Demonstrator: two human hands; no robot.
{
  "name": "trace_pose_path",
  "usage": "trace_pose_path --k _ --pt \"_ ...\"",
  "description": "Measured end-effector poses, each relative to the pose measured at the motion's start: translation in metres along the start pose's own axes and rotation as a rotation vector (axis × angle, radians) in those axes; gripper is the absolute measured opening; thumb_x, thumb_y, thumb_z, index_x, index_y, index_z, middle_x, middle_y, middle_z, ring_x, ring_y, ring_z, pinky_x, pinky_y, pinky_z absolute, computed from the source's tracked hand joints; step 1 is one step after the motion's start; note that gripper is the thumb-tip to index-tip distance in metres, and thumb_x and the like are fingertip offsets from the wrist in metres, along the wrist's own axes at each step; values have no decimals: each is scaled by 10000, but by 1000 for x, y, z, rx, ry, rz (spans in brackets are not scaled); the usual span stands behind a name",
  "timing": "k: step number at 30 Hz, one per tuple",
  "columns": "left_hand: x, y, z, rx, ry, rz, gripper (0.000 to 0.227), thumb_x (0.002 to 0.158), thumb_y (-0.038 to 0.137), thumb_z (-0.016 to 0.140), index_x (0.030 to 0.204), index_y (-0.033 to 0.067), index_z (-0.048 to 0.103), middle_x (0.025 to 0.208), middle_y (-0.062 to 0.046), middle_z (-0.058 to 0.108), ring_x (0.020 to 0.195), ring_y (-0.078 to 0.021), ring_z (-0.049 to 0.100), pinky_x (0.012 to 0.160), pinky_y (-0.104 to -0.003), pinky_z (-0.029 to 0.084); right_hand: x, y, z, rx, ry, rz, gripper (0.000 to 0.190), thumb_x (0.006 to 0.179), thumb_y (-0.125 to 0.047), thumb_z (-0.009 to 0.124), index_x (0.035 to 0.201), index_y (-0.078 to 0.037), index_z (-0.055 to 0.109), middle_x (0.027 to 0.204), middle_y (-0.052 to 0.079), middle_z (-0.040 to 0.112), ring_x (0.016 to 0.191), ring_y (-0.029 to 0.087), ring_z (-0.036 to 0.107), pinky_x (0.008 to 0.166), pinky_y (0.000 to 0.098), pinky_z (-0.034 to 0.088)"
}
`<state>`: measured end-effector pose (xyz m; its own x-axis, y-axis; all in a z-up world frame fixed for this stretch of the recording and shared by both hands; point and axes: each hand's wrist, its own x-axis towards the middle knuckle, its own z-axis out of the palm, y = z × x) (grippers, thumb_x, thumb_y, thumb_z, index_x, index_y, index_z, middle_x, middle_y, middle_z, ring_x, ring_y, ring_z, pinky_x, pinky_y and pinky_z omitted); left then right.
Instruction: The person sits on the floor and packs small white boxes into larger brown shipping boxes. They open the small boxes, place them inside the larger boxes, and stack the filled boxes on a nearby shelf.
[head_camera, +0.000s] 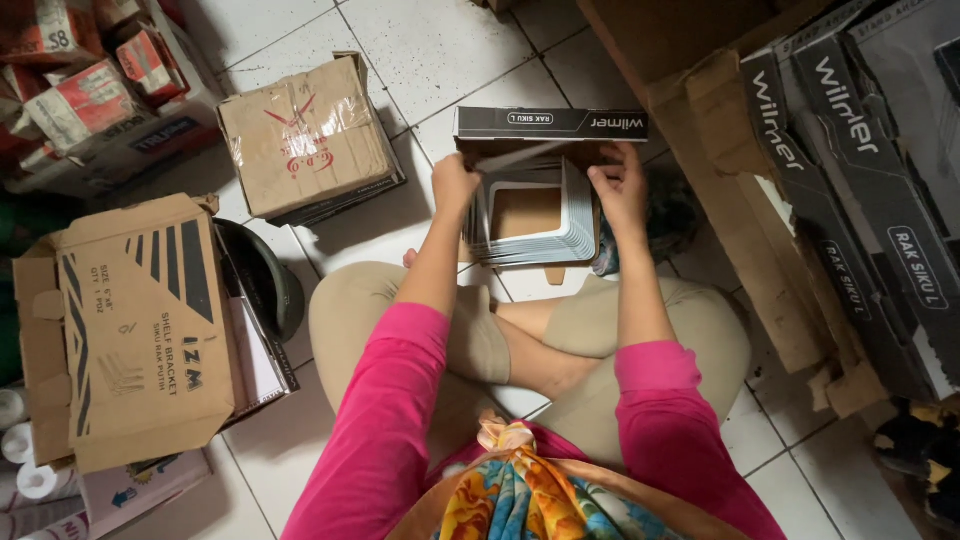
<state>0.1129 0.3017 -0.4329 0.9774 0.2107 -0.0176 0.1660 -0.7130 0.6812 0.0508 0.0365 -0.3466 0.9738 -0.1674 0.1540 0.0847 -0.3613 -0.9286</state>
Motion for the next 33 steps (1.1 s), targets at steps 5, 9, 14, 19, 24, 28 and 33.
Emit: trace_pose_path --k 5,9,14,19,24,28,33 --pt "-19 18 -5 -13 -121 19 184 601 26 667 782 5 692 721 -176 666 807 -369 673 721 -438 538 2 13 0 -60 7 12 471 883 -60 633 1304 -60 421 1183 183 556 925 291 633 746 364 542" --pt "-33 43 -34 -54 -200 -33 235 591 24 679 820 -32 681 769 -221 665 876 -403 654 758 -441 522 3 43 7 -352 54 21 345 801 -130 715 1118 -69 593 966 169 625 815 326 647 618 377 562" --pt "-41 69 -70 -50 -256 -77 294 586 75 742 861 -15 688 844 -193 677 949 -356 646 806 -426 509 12 83 15 -465 7 68 234 728 -196 719 952 -142 678 789 36 663 767 236 659 613 351 541" --pt "-32 61 -66 -45 -220 9 218 661 75 691 862 -8 705 809 -207 679 867 -395 659 758 -459 525 2 24 10 -135 39 -11 347 805 -121 742 1106 -12 609 1018 212 588 876 349 624 698 375 559" --pt "-31 69 -61 -162 -118 45 154 732 43 578 816 0 700 724 -160 671 768 -353 678 674 -386 543 2 10 6 -101 9 -59 379 848 -65 692 1203 -24 566 1107 227 525 911 354 623 717 367 565" --pt "-27 64 -46 -171 -110 107 132 745 37 593 802 -31 691 726 -193 665 767 -371 670 648 -404 544 1 -7 7 -109 8 -72 355 870 -29 644 1216 -34 567 1123 212 517 928 359 615 711 359 570" --pt "-38 69 -64 -108 -120 146 159 646 51 602 757 -47 661 747 -185 683 840 -333 675 857 -415 495 7 57 24 -860 -143 -41 184 783 -204 669 893 -63 710 765 155 653 788 333 668 645 435 564"
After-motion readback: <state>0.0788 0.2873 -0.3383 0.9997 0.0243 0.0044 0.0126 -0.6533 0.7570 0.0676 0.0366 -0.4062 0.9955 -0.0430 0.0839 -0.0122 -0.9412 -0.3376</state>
